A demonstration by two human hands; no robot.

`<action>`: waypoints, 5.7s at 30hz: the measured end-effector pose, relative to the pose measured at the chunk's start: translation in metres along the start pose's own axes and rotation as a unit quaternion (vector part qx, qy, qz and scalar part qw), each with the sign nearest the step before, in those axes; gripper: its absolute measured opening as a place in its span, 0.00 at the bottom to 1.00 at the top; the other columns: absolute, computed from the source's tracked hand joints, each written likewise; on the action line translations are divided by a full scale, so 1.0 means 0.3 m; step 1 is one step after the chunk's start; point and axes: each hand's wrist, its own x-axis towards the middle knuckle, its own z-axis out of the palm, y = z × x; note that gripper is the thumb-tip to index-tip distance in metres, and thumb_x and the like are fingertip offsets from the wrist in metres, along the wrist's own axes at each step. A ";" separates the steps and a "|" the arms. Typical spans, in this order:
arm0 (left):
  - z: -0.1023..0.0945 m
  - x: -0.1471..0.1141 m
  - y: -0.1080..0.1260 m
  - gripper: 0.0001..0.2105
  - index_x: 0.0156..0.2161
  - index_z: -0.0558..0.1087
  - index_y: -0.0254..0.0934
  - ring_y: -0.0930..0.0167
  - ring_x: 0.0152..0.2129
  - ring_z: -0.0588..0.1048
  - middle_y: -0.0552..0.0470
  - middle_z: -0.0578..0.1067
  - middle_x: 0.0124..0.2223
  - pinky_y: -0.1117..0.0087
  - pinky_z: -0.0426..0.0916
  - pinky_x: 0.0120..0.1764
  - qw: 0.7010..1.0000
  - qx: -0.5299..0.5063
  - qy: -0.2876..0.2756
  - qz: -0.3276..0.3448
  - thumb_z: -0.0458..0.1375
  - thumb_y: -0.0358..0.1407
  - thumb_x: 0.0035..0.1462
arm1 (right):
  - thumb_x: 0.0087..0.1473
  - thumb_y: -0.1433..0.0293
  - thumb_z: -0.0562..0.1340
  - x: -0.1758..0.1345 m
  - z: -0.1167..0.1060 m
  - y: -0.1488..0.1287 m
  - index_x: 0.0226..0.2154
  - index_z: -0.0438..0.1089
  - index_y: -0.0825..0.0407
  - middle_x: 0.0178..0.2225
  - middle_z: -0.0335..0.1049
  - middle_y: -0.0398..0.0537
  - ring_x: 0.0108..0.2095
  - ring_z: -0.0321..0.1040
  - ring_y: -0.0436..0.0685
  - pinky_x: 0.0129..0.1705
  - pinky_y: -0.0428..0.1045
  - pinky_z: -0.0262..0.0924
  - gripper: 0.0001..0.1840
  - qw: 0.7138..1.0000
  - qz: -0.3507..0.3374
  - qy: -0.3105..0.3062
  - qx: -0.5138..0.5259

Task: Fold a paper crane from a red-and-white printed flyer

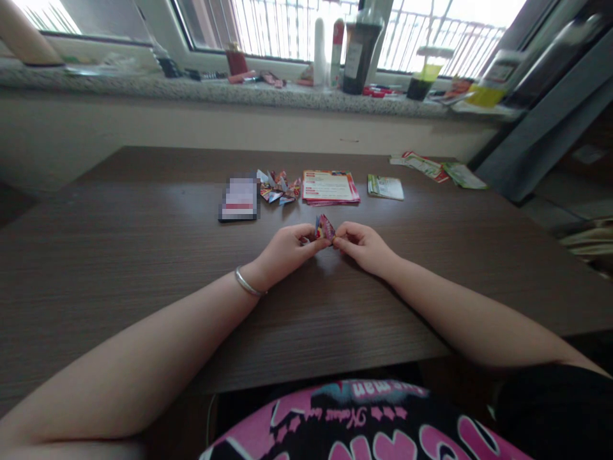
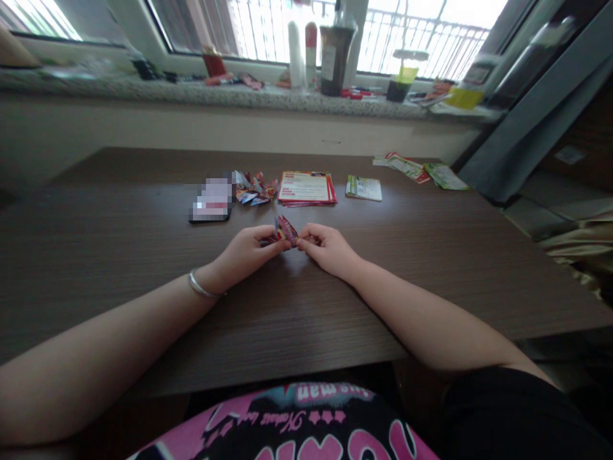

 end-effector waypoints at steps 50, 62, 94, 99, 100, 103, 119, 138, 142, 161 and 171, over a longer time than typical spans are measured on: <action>-0.018 0.013 -0.028 0.13 0.35 0.75 0.33 0.70 0.32 0.72 0.50 0.76 0.34 0.70 0.67 0.39 0.966 -0.175 -0.186 -0.027 0.60 0.43 0.54 | 0.49 0.60 0.67 -0.008 -0.009 -0.013 0.33 0.62 0.50 0.23 0.58 0.36 0.23 0.56 0.46 0.26 0.46 0.54 0.16 0.995 -0.028 0.005 0.097; -0.021 0.011 0.003 0.12 0.35 0.75 0.34 0.72 0.30 0.71 0.52 0.76 0.33 0.71 0.66 0.37 0.952 -0.208 -0.220 -0.055 0.60 0.42 0.53 | 0.52 0.60 0.64 -0.012 -0.021 -0.017 0.34 0.66 0.51 0.26 0.64 0.41 0.25 0.58 0.48 0.28 0.46 0.56 0.12 0.997 -0.055 -0.014 0.059; -0.013 0.020 -0.020 0.14 0.33 0.72 0.33 0.73 0.28 0.71 0.52 0.74 0.30 0.72 0.65 0.34 0.955 -0.192 -0.215 -0.064 0.57 0.44 0.56 | 0.58 0.72 0.60 -0.011 -0.032 -0.027 0.32 0.70 0.50 0.32 0.71 0.45 0.33 0.67 0.51 0.35 0.48 0.63 0.04 0.960 -0.239 -0.001 -0.148; -0.008 0.016 -0.017 0.14 0.34 0.72 0.33 0.73 0.27 0.71 0.52 0.75 0.30 0.72 0.65 0.33 0.962 -0.175 -0.200 -0.062 0.57 0.44 0.56 | 0.57 0.73 0.60 -0.011 -0.027 -0.020 0.32 0.71 0.50 0.31 0.71 0.44 0.33 0.67 0.50 0.34 0.47 0.64 0.04 0.966 -0.220 0.015 -0.136; -0.004 0.015 -0.014 0.13 0.34 0.72 0.33 0.73 0.27 0.70 0.53 0.74 0.29 0.72 0.65 0.33 0.966 -0.167 -0.191 -0.057 0.57 0.44 0.56 | 0.57 0.73 0.60 -0.011 -0.027 -0.020 0.32 0.70 0.50 0.31 0.71 0.44 0.32 0.67 0.50 0.34 0.47 0.64 0.04 0.967 -0.215 0.020 -0.138; 0.003 0.012 -0.007 0.12 0.33 0.72 0.33 0.74 0.26 0.70 0.54 0.73 0.28 0.73 0.64 0.33 0.973 -0.145 -0.173 -0.044 0.57 0.42 0.56 | 0.57 0.72 0.61 -0.013 -0.026 -0.019 0.33 0.71 0.50 0.31 0.71 0.44 0.31 0.67 0.50 0.33 0.47 0.64 0.03 0.965 -0.210 0.027 -0.157; 0.005 0.008 -0.010 0.12 0.30 0.71 0.33 0.75 0.24 0.68 0.56 0.71 0.26 0.74 0.62 0.30 0.980 -0.141 -0.131 -0.056 0.57 0.42 0.56 | 0.54 0.73 0.61 -0.017 -0.018 -0.034 0.31 0.69 0.51 0.29 0.71 0.44 0.30 0.66 0.50 0.34 0.47 0.63 0.03 0.955 -0.203 0.045 -0.213; 0.006 0.003 0.007 0.14 0.30 0.74 0.33 0.74 0.25 0.70 0.52 0.73 0.27 0.74 0.63 0.30 0.989 -0.115 -0.077 -0.045 0.58 0.44 0.55 | 0.51 0.76 0.61 -0.014 -0.019 -0.027 0.32 0.71 0.50 0.35 0.76 0.46 0.34 0.71 0.52 0.34 0.47 0.66 0.06 0.964 -0.203 0.037 -0.169; 0.013 -0.001 0.015 0.14 0.31 0.74 0.33 0.73 0.25 0.70 0.52 0.74 0.28 0.74 0.65 0.30 0.990 -0.115 -0.060 -0.052 0.58 0.44 0.55 | 0.50 0.76 0.61 -0.016 -0.016 -0.028 0.31 0.70 0.49 0.35 0.76 0.46 0.34 0.71 0.52 0.36 0.48 0.66 0.06 0.963 -0.188 0.049 -0.189; 0.015 -0.001 0.041 0.11 0.28 0.68 0.34 0.76 0.21 0.66 0.56 0.68 0.23 0.76 0.60 0.25 0.982 -0.153 -0.046 -0.099 0.58 0.42 0.52 | 0.50 0.75 0.62 -0.019 -0.011 -0.030 0.29 0.68 0.49 0.35 0.75 0.45 0.37 0.72 0.53 0.42 0.50 0.66 0.04 0.948 -0.213 0.053 -0.231; 0.019 0.002 0.022 0.11 0.28 0.65 0.36 0.77 0.20 0.64 0.59 0.64 0.23 0.76 0.59 0.24 0.981 -0.149 -0.055 -0.111 0.58 0.41 0.51 | 0.54 0.72 0.61 -0.023 -0.010 -0.029 0.31 0.69 0.48 0.36 0.75 0.46 0.39 0.71 0.53 0.42 0.51 0.65 0.02 0.949 -0.215 0.026 -0.228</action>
